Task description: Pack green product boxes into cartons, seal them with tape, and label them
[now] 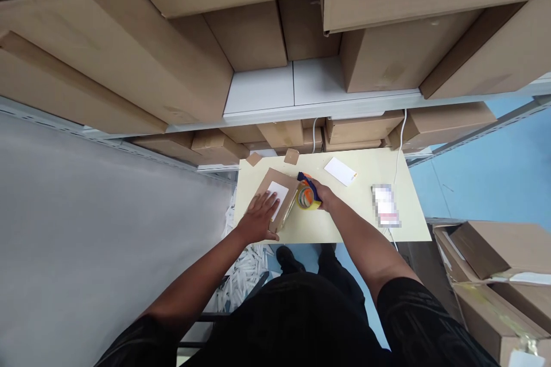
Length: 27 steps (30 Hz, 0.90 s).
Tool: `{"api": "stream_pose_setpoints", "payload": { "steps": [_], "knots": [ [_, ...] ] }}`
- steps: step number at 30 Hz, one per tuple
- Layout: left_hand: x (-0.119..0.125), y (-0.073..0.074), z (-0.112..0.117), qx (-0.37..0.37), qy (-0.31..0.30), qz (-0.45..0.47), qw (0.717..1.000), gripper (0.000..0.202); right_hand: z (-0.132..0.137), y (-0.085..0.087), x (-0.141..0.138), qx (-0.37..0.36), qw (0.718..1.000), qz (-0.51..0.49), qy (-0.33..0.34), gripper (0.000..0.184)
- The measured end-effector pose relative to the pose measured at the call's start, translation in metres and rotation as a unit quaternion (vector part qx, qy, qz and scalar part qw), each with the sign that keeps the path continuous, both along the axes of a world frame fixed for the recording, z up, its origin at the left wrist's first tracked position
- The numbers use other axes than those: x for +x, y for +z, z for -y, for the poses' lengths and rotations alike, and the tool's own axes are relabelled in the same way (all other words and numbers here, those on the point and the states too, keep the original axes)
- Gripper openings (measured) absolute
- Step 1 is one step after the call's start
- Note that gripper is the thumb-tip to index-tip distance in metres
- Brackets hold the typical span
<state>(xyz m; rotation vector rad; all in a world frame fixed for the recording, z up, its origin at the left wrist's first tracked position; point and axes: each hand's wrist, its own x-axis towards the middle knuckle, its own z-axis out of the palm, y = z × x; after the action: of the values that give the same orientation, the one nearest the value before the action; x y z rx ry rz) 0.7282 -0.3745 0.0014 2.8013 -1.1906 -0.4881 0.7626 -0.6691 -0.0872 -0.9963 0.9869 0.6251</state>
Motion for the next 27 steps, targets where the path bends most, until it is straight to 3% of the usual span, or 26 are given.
{"api": "stream_pose_setpoints", "payload": {
  "steps": [3, 9, 12, 18, 23, 27],
  "knots": [
    [0.006, -0.012, 0.003, -0.027, -0.052, 0.001, 0.998, 0.127, 0.003, 0.008, 0.014, -0.037, 0.998, -0.036, 0.029, 0.049],
    [0.001, -0.03, 0.007, -0.049, -0.012, 0.013, 0.999, 0.125, 0.036, 0.027, 0.022, -0.06, 0.996, -0.01, 0.066, 0.042],
    [0.0, -0.032, 0.008, -0.065, -0.015, 0.015, 0.998, 0.123, 0.044, 0.03, 0.008, -0.095, 0.992, 0.0, 0.081, 0.044],
    [-0.002, -0.032, 0.013, -0.063, -0.036, -0.019, 0.997, 0.115, 0.049, 0.029, -0.041, -0.09, 0.996, -0.004, 0.028, 0.046],
    [-0.001, -0.032, 0.012, -0.072, -0.045, -0.024, 0.996, 0.118, 0.068, 0.042, -0.022, -0.114, 0.992, 0.0, 0.055, 0.037],
    [0.001, -0.033, 0.015, -0.091, -0.031, -0.005, 0.995, 0.119, 0.102, 0.053, -0.01, -0.121, 0.987, -0.014, 0.101, 0.035]
  ]
}}
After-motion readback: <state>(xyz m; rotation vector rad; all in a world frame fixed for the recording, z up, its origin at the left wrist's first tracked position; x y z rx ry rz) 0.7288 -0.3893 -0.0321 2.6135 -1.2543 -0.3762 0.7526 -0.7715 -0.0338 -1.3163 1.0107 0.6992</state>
